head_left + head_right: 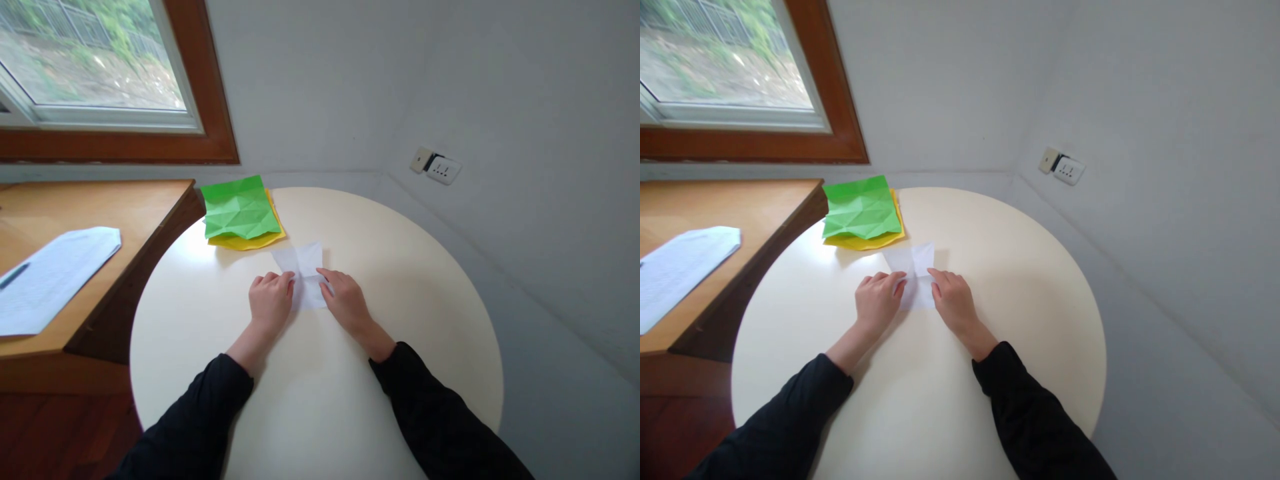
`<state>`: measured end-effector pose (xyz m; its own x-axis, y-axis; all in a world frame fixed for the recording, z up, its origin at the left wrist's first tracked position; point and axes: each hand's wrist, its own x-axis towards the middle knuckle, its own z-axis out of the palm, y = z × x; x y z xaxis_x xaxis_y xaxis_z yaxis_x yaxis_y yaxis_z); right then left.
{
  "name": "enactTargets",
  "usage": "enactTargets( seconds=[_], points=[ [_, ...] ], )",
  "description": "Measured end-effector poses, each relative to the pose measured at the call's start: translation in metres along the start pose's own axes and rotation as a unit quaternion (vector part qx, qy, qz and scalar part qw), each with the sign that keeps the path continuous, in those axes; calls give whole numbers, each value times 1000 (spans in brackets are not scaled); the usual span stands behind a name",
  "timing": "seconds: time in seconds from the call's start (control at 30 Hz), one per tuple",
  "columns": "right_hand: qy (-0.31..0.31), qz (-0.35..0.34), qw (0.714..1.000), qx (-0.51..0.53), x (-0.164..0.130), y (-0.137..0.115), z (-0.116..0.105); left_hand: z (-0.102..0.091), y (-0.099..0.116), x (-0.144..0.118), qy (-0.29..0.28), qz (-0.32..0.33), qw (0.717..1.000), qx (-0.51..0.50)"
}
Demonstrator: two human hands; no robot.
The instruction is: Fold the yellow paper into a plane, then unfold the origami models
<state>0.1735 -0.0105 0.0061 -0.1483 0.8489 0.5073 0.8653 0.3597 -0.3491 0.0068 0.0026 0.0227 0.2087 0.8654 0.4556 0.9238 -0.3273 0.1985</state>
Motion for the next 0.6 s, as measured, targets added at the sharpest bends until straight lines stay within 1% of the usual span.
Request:
enactTargets(
  seconds=[0.13,0.27,0.43,0.6],
  points=[
    [4,-24,999,-42,1,-1,1,2,3,-2,-6,23,1000,10],
    [-1,-21,998,-53,1,-4,0,2,5,-5,-22,36,999,14],
    [-30,32,999,26,0,-2,4,1,6,-6,-60,28,998,10],
    [-38,82,989,113,-1,7,8,0,5,-5,-136,-12,991,-11]
  ],
)
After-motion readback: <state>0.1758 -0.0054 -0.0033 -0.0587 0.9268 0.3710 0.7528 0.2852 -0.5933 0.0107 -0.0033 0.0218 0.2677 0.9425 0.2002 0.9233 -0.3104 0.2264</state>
